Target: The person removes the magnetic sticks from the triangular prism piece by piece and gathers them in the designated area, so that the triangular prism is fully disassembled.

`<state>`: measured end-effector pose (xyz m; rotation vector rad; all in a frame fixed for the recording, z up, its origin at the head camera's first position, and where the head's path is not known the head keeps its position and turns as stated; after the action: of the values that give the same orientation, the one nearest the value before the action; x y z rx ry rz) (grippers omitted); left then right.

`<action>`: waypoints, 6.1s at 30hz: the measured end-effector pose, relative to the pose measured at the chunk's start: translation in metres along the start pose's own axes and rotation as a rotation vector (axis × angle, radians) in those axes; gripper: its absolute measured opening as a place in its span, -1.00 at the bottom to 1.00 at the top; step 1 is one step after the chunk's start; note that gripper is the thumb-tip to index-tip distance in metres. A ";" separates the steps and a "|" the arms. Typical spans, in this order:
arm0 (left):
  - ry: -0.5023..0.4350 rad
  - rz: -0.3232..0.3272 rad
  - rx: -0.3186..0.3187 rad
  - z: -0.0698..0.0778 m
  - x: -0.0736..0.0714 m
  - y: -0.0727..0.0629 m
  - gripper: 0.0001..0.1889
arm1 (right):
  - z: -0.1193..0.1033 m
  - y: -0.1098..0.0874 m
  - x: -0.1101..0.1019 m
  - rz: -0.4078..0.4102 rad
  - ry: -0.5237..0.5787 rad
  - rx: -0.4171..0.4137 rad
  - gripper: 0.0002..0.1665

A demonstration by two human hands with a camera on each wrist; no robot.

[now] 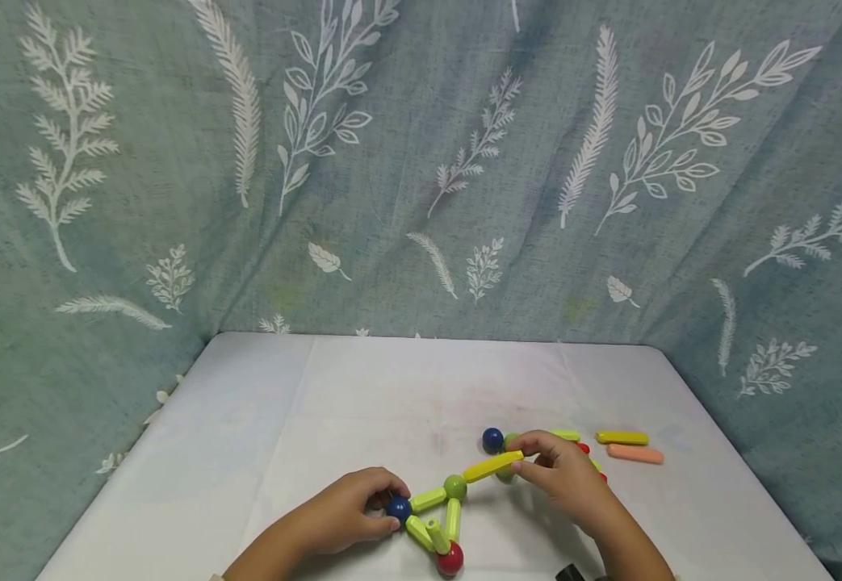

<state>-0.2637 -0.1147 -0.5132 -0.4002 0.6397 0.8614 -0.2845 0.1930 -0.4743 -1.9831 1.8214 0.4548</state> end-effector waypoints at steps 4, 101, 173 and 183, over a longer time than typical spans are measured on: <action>0.007 -0.001 0.004 -0.001 0.001 0.001 -0.68 | 0.007 -0.002 -0.012 0.028 -0.016 0.033 -0.75; -0.059 0.005 -0.018 0.002 0.001 0.002 -0.67 | 0.035 -0.011 -0.060 0.134 -0.006 0.158 -0.69; 0.008 0.002 0.016 0.009 0.005 0.001 -0.63 | -0.003 -0.029 0.099 -0.366 -0.080 -0.032 -0.75; 0.012 -0.009 0.010 0.009 0.007 0.002 -0.64 | -0.004 -0.032 0.097 -0.371 -0.085 -0.036 -0.78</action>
<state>-0.2584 -0.1047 -0.5110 -0.3995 0.6530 0.8476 -0.2441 0.1092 -0.5171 -2.2244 1.3611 0.4478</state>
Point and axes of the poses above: each hand's wrist, its own y-axis towards the middle knuckle, its own x-axis out of the palm, z = x × y, the point moved 7 cm from there along y, towards the middle knuckle
